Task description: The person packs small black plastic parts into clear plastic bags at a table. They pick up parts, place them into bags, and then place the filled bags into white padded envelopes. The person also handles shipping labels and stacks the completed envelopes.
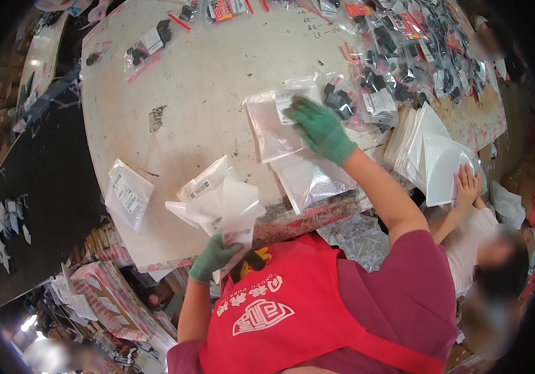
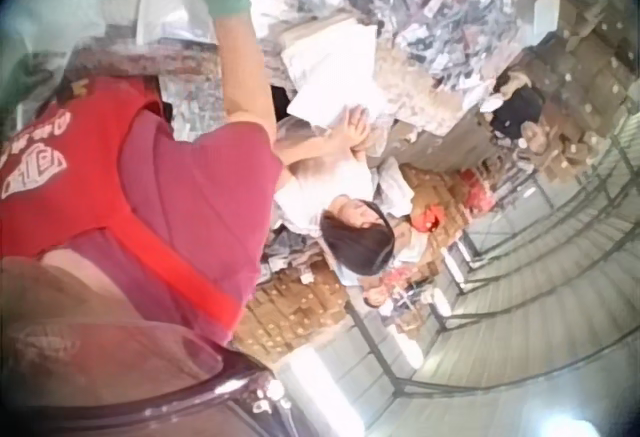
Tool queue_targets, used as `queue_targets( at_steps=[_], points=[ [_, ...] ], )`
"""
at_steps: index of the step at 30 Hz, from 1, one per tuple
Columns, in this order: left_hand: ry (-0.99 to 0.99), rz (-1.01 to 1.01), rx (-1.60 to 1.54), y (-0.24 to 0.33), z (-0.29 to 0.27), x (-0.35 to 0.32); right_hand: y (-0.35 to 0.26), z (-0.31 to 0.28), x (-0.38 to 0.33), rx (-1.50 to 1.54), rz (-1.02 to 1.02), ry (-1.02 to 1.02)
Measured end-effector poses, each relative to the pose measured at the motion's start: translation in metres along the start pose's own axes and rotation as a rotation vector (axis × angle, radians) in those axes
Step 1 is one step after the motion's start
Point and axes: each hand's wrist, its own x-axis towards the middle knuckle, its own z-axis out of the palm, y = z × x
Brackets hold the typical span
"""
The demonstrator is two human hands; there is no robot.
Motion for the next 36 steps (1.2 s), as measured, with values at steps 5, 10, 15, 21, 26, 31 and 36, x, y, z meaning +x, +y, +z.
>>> queue_targets(
  at_steps=[5, 10, 15, 21, 26, 31, 36],
  points=[
    [0.136, 0.054, -0.096, 0.010, -0.002, 0.006, -0.025, -0.004, 0.037, 0.078, 0.391, -0.341],
    [0.135, 0.105, 0.357, 0.004, 0.016, 0.033, -0.016, 0.091, 0.012, -0.258, 0.524, -0.427],
    [0.737, 0.118, 0.056, -0.035, -0.107, -0.005, -0.180, 0.168, 0.112, 0.682, 0.206, -0.091],
    [0.467, 0.266, -0.901, -0.075, -0.141, -0.082, -0.247, 0.085, 0.114, 0.796, 0.063, -0.196],
    [0.064, 0.221, -0.572, -0.020, -0.049, -0.065, -0.249, 0.050, 0.063, 1.021, 0.245, -0.585],
    [-0.074, 0.171, -0.292, -0.010, -0.039, -0.088, -0.255, 0.044, 0.034, 0.542, 0.364, 0.014],
    [-0.224, 0.155, -0.072, 0.021, -0.027, -0.073, -0.294, 0.018, -0.029, 0.934, 0.512, -0.372]
  ],
)
